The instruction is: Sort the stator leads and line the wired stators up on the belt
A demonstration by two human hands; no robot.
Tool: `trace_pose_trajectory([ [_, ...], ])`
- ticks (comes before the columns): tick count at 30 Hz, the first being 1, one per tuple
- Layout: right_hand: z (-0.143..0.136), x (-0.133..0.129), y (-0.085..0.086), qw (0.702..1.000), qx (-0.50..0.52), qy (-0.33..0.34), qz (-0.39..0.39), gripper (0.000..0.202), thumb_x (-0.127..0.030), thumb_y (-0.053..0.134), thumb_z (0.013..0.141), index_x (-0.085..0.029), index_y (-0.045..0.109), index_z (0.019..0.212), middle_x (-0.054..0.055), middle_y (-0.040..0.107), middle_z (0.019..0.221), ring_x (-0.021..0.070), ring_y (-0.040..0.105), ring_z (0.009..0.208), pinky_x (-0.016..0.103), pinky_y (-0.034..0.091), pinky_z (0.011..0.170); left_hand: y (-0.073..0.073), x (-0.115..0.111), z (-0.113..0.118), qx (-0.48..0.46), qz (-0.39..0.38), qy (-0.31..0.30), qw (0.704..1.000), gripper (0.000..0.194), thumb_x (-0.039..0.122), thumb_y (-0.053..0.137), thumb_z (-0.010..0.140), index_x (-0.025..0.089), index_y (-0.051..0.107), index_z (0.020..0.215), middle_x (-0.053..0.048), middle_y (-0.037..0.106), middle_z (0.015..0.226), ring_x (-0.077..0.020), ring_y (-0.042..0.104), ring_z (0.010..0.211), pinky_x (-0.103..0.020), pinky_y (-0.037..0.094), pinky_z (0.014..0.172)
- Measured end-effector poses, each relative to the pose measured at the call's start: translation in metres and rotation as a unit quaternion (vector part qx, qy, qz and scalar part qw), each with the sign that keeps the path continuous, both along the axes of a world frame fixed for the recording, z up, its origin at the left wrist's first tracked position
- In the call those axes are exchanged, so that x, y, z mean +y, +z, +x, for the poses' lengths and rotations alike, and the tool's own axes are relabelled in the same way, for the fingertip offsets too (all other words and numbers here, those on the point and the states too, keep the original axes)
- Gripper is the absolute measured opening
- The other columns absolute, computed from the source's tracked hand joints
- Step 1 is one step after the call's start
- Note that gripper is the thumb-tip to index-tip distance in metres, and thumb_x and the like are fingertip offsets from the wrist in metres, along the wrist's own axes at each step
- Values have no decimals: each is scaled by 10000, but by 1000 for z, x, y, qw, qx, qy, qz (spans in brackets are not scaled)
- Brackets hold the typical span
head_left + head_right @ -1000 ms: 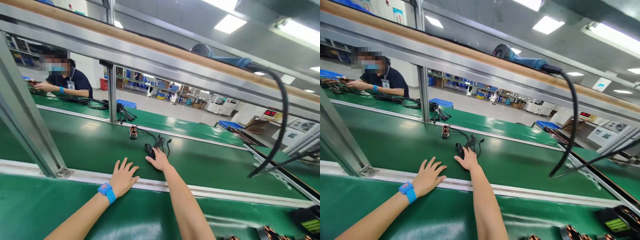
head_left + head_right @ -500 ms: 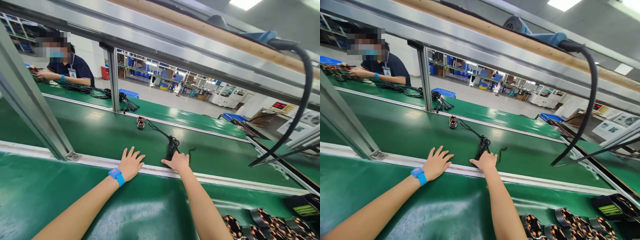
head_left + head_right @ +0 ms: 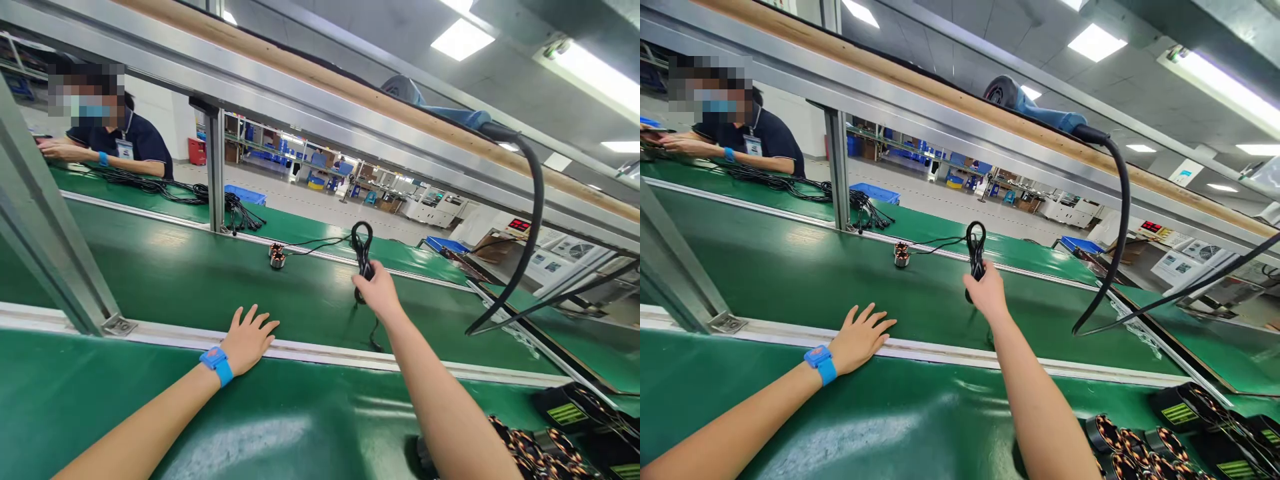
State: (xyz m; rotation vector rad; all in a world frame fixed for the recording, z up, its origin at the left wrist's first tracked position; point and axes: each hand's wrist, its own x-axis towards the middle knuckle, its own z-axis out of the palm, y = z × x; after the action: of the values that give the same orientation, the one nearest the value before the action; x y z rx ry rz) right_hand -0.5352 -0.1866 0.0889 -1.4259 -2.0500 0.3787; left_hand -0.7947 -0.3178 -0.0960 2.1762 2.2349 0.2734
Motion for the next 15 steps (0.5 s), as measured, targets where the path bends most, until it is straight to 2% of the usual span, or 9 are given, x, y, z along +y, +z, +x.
trace_pose_trajectory([
  [3, -5, -9, 46, 997, 32, 9, 63, 604, -391, 586, 735, -100, 625, 1264, 56, 694, 846, 241, 611, 764, 332, 466, 687, -1, 0, -1, -5, 1, 0, 1000, 470, 374, 420, 1053, 351, 592, 1490, -95, 559, 1574, -415, 346, 1564, -712, 194, 1261],
  [6, -9, -28, 77, 997, -4, 5, 71, 541, -321, 615, 737, -133, 654, 1242, 33, 688, 805, 224, 597, 720, 311, 416, 643, -2, -1, -2, -9, 6, 4, 1000, 469, 373, 435, 1042, 347, 602, 1480, -94, 564, 1570, -409, 361, 1558, -703, 203, 1261],
  [11, 4, -61, 100, 990, -105, -7, 96, 450, -263, 656, 809, -191, 653, 1253, 28, 725, 894, 233, 643, 788, 305, 384, 641, 1, 2, -6, -21, 13, 23, 999, 547, 412, 478, 1006, 278, 542, 1533, -121, 562, 1565, -392, 394, 1542, -657, 249, 1264],
  [15, 42, -87, 108, 968, -197, -10, 154, 449, -279, 657, 796, -203, 648, 1239, 20, 712, 804, 250, 667, 760, 303, 361, 626, 14, 29, -8, -42, 27, 51, 997, 774, 486, 569, 963, 170, 345, 1634, -198, 491, 1598, -374, 476, 1476, -599, 372, 1219],
])
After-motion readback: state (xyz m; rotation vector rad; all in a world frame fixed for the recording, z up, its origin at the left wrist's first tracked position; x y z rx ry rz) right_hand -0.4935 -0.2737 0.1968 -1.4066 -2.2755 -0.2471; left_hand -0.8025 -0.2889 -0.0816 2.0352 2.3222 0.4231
